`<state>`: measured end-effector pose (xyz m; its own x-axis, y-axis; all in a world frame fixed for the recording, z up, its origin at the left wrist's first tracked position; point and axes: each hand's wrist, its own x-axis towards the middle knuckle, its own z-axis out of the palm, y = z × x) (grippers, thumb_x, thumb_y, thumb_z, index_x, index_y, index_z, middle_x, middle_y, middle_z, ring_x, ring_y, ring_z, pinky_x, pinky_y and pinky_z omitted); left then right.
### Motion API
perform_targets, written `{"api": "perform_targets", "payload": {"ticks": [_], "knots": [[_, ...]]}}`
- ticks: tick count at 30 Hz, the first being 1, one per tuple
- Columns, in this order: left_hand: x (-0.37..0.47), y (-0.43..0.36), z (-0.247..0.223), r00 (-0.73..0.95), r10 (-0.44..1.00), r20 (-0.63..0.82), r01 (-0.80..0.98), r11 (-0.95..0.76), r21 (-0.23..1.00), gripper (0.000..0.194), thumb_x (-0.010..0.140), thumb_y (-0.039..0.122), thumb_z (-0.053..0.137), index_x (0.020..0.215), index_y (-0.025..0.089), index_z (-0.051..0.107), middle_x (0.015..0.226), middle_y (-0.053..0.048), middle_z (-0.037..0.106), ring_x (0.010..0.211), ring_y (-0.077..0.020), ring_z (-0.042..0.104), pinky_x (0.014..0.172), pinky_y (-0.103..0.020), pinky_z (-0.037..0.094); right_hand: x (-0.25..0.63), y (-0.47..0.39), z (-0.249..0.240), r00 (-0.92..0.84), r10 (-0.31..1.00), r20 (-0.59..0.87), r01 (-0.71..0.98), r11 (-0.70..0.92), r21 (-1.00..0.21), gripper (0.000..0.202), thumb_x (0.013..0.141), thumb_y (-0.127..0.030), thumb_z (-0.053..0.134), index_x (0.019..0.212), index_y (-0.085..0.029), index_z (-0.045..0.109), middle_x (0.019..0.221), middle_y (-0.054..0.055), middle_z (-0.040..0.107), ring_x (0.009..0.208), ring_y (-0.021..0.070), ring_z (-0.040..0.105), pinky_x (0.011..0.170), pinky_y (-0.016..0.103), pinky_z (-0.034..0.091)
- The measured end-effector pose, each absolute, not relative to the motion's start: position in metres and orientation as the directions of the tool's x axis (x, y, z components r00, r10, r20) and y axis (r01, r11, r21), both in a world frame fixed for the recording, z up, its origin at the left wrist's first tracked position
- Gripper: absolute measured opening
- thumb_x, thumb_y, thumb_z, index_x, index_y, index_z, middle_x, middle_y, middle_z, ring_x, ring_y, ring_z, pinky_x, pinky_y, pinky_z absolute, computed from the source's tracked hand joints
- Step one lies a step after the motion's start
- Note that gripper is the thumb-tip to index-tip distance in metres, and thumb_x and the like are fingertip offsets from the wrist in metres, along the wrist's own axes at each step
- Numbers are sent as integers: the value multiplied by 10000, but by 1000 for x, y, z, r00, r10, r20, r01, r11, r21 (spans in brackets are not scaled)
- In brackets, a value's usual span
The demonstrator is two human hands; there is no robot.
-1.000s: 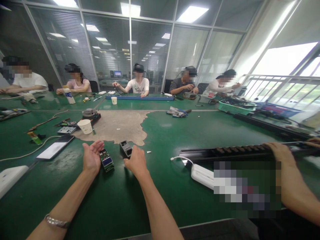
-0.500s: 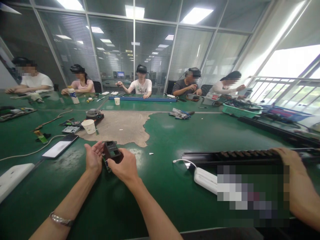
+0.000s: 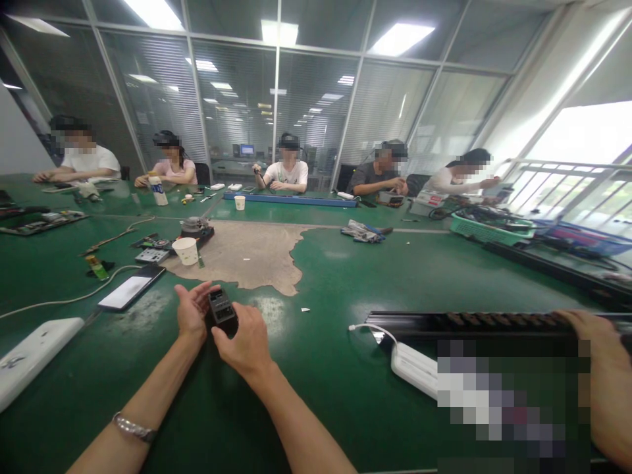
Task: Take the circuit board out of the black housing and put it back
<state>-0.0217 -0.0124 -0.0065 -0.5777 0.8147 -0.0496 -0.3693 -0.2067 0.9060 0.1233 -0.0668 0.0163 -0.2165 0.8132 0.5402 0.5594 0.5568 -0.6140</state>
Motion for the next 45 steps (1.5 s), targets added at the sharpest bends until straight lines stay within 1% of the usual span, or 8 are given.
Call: {"api": "perform_targets", "payload": {"ticks": [8, 16, 21, 28, 31, 35, 39, 45], "knots": [[-21, -15, -7, -552, 834, 4, -340, -230, 912, 761, 842, 744, 270, 968, 116, 681, 904, -149, 736, 839, -238, 701, 837, -391, 497, 127, -66, 5, -246, 847, 472, 565, 521, -640, 720, 662, -381, 761, 1292, -138, 512, 1186, 155, 601, 1113, 323, 552, 987, 480, 443], [-25, -15, -3, -542, 838, -59, -395, -193, 898, 751, 845, 745, 258, 997, 139, 673, 1037, -151, 722, 939, -240, 697, 839, -363, 488, 123, -69, 0, -283, 860, 425, 470, 511, -720, 763, 673, -325, 757, 1358, -139, 477, 1280, 167, 597, 1165, 346, 574, 1012, 496, 451], [-29, -13, -2, -524, 847, -89, -421, -168, 891, 752, 844, 748, 248, 1007, 148, 671, 1076, -153, 713, 953, -236, 695, 782, -332, 494, 119, -72, -4, -250, 859, 446, 421, 511, -749, 650, 733, -231, 687, 1350, -149, 498, 1274, 157, 610, 1185, 328, 574, 1022, 490, 449], [-33, -10, -6, -536, 836, -118, -506, -206, 838, 705, 868, 715, 268, 964, 149, 677, 1050, -153, 716, 934, -216, 695, 818, -330, 506, 128, -64, 16, -74, 877, 475, 278, 475, -835, 561, 794, -270, 640, 1336, -220, 506, 1232, 69, 643, 1106, 240, 627, 954, 376, 511], [-33, -12, -6, -525, 845, -104, -520, -221, 825, 708, 868, 715, 272, 948, 138, 676, 1031, -164, 716, 946, -226, 695, 847, -346, 503, 139, -54, 20, 15, 895, 445, 322, 417, -850, 513, 788, -257, 618, 1292, -207, 534, 1167, 59, 669, 1035, 222, 652, 908, 346, 526], [-31, -14, -5, -510, 856, -77, -507, -228, 831, 707, 866, 717, 278, 946, 138, 676, 1022, -165, 721, 956, -238, 696, 874, -365, 497, 152, -40, 10, 47, 910, 412, 481, 340, -808, 479, 737, -225, 605, 1214, -185, 579, 1083, 62, 698, 971, 232, 666, 894, 358, 521], [-34, -16, -3, -449, 889, -87, -502, -170, 848, 698, 869, 705, 296, 952, 127, 678, 1028, -176, 722, 956, -252, 699, 879, -371, 490, 155, -34, -4, 40, 912, 409, 567, 316, -760, 540, 694, -235, 623, 1222, -139, 568, 1113, 121, 679, 1036, 284, 636, 956, 425, 479], [-43, -17, -1, -295, 951, -90, -514, -79, 854, 623, 864, 670, 389, 964, 124, 672, 997, -168, 730, 923, -247, 703, 840, -352, 488, 151, -32, -11, 11, 902, 432, 565, 350, -747, 585, 692, -271, 633, 1254, -135, 544, 1183, 143, 644, 1098, 303, 606, 1004, 489, 439]]}}
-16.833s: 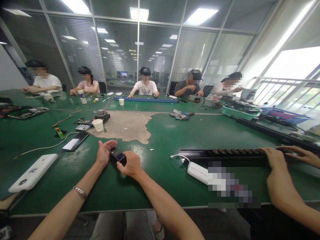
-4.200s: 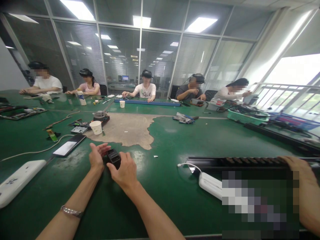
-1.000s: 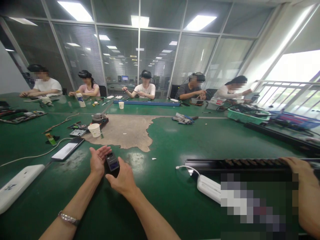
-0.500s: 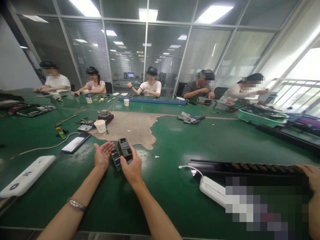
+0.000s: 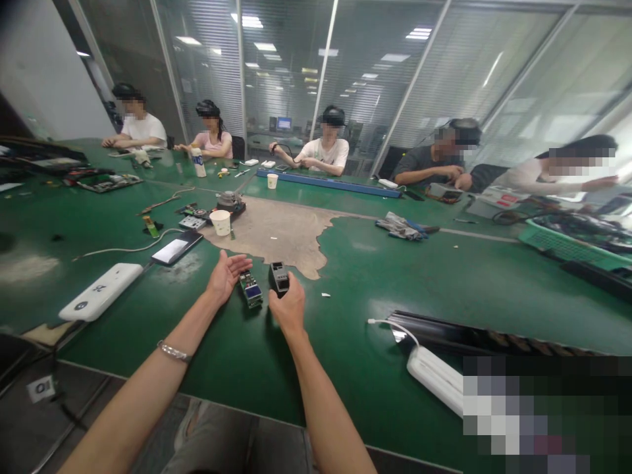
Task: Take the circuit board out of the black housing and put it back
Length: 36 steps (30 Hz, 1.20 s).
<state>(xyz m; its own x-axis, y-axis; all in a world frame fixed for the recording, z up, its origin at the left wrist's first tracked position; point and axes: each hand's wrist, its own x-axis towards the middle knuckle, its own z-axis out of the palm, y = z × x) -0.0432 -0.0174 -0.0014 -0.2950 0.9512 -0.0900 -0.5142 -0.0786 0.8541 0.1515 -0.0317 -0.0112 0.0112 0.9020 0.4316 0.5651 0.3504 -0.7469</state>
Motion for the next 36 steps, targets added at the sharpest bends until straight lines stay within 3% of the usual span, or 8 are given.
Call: {"api": "perform_targets", "payload": {"ticks": [8, 12, 21, 28, 36], "knots": [[-49, -16, -2, -253, 962, -106, -526, -45, 849, 613, 860, 668, 402, 991, 130, 665, 993, -156, 730, 900, -242, 698, 792, -337, 486, 144, -42, 3, 43, 888, 459, 379, 410, -829, 521, 795, -358, 629, 1265, -147, 553, 1195, 137, 655, 1075, 273, 635, 931, 439, 509], [-50, -14, -6, -256, 959, -122, -528, -33, 849, 633, 851, 685, 398, 971, 131, 679, 974, -147, 728, 858, -228, 689, 792, -337, 485, 133, -57, 13, -68, 863, 501, 290, 498, -818, 541, 825, -369, 635, 1313, -168, 517, 1244, 123, 631, 1105, 252, 624, 894, 387, 538], [-45, -19, 1, -277, 952, -133, -496, -23, 868, 612, 866, 671, 382, 966, 146, 680, 911, -112, 723, 754, -186, 664, 654, -278, 475, 120, -73, 9, -257, 755, 604, 399, 652, -645, 498, 833, -307, 616, 1305, -173, 530, 1270, 125, 609, 1176, 276, 570, 1029, 460, 447], [-41, -19, -3, -313, 948, -61, -438, -87, 895, 612, 844, 677, 425, 1015, 152, 691, 952, -112, 730, 811, -198, 677, 691, -284, 492, 124, -70, 8, -233, 757, 610, 439, 642, -629, 455, 839, -295, 593, 1276, -177, 547, 1228, 116, 627, 1145, 268, 582, 1020, 446, 455], [-27, -15, -16, -461, 887, 17, -273, -160, 949, 646, 764, 714, 515, 920, 126, 734, 810, -97, 722, 697, -198, 657, 667, -292, 477, 128, -70, 7, -246, 755, 608, 463, 642, -611, 475, 853, -315, 588, 1301, -174, 514, 1258, 112, 600, 1174, 245, 547, 1045, 405, 437]]}}
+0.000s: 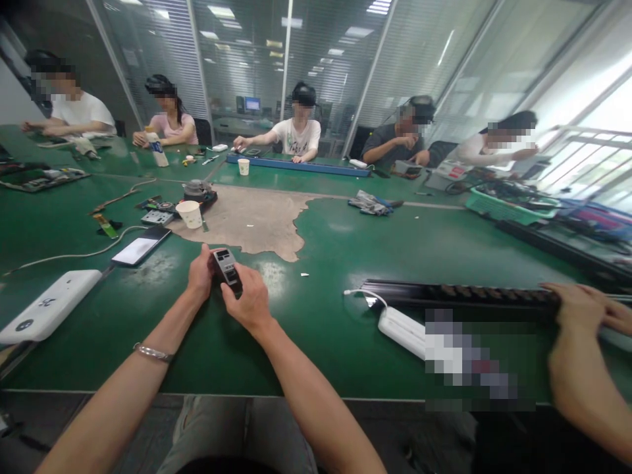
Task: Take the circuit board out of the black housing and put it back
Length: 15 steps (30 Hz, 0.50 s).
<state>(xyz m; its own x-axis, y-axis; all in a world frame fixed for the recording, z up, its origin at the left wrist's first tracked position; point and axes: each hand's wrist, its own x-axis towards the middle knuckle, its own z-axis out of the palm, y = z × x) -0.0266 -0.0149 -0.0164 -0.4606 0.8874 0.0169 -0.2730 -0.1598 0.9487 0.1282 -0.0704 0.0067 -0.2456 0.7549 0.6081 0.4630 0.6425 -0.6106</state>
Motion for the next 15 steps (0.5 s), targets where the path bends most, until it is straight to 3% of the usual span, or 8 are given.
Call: {"api": "perform_targets", "payload": {"ticks": [6, 11, 15], "knots": [[-35, -3, -14, -477, 878, -19, -219, -98, 971, 562, 765, 660, 565, 820, 129, 738, 709, -81, 698, 646, -193, 640, 638, -290, 461, 127, -71, 5, -286, 752, 594, 458, 652, -605, 529, 840, -334, 600, 1338, -201, 483, 1285, 113, 580, 1197, 276, 528, 1046, 462, 428], [-56, 11, -7, -175, 976, -130, -333, 66, 941, 537, 779, 617, 598, 914, 112, 720, 751, -117, 711, 675, -208, 657, 670, -314, 491, 122, -72, 0, -316, 728, 608, 414, 683, -602, 560, 855, -276, 563, 1390, -190, 423, 1365, 116, 527, 1264, 266, 489, 1083, 472, 396], [-72, 9, -9, 4, 995, -98, -398, 92, 913, 445, 841, 522, 582, 990, 119, 693, 877, -140, 724, 809, -226, 673, 768, -346, 503, 120, -71, 0, -289, 738, 610, 413, 671, -616, 541, 847, -256, 562, 1372, -190, 452, 1340, 108, 555, 1240, 259, 520, 1070, 457, 418]]}}
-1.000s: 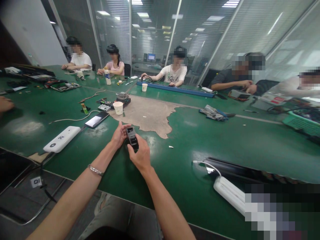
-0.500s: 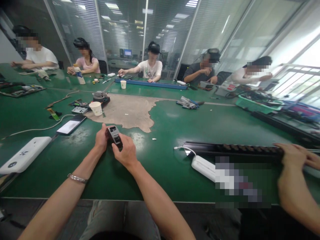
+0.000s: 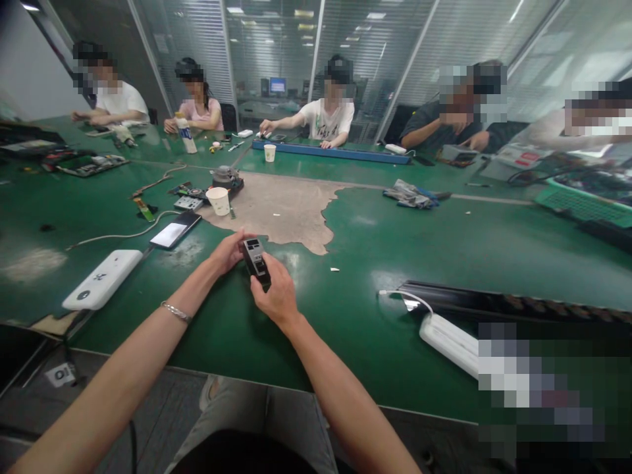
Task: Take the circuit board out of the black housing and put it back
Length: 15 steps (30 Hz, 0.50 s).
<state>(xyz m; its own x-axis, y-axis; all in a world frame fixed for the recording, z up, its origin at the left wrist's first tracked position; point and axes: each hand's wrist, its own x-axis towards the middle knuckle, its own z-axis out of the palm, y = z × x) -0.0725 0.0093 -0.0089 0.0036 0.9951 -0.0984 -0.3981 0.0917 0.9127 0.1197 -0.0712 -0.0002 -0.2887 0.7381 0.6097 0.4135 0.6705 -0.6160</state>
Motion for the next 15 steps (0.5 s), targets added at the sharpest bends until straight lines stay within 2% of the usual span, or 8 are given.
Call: {"api": "perform_targets", "payload": {"ticks": [3, 7, 11, 15], "knots": [[-82, 6, -12, 60, 997, -46, -488, 69, 870, 381, 869, 453, 573, 1018, 117, 674, 968, -149, 718, 900, -232, 666, 845, -371, 493, 119, -71, 1, -277, 745, 607, 425, 662, -618, 539, 831, -263, 582, 1353, -181, 477, 1317, 108, 578, 1220, 262, 541, 1056, 457, 434], [-87, 7, -12, 108, 993, -55, -529, 105, 842, 390, 888, 454, 543, 1038, 115, 662, 1016, -167, 710, 945, -245, 659, 885, -396, 479, 117, -71, 1, -262, 757, 599, 449, 645, -619, 537, 817, -265, 588, 1340, -188, 495, 1306, 105, 590, 1203, 270, 556, 1040, 472, 447], [-85, 6, -6, 123, 990, -67, -516, 122, 848, 387, 891, 452, 540, 1053, 122, 662, 1041, -168, 707, 973, -242, 653, 881, -378, 474, 116, -72, 3, -254, 773, 582, 465, 625, -627, 550, 811, -243, 582, 1349, -188, 485, 1312, 104, 584, 1209, 267, 552, 1043, 459, 448], [-79, -1, 2, 137, 988, -76, -493, 134, 860, 456, 890, 518, 506, 1096, 139, 653, 1132, -167, 686, 988, -246, 651, 832, -360, 487, 116, -74, 7, -256, 791, 555, 465, 604, -647, 608, 806, -247, 594, 1389, -178, 439, 1332, 112, 568, 1216, 275, 549, 1032, 447, 463]]}}
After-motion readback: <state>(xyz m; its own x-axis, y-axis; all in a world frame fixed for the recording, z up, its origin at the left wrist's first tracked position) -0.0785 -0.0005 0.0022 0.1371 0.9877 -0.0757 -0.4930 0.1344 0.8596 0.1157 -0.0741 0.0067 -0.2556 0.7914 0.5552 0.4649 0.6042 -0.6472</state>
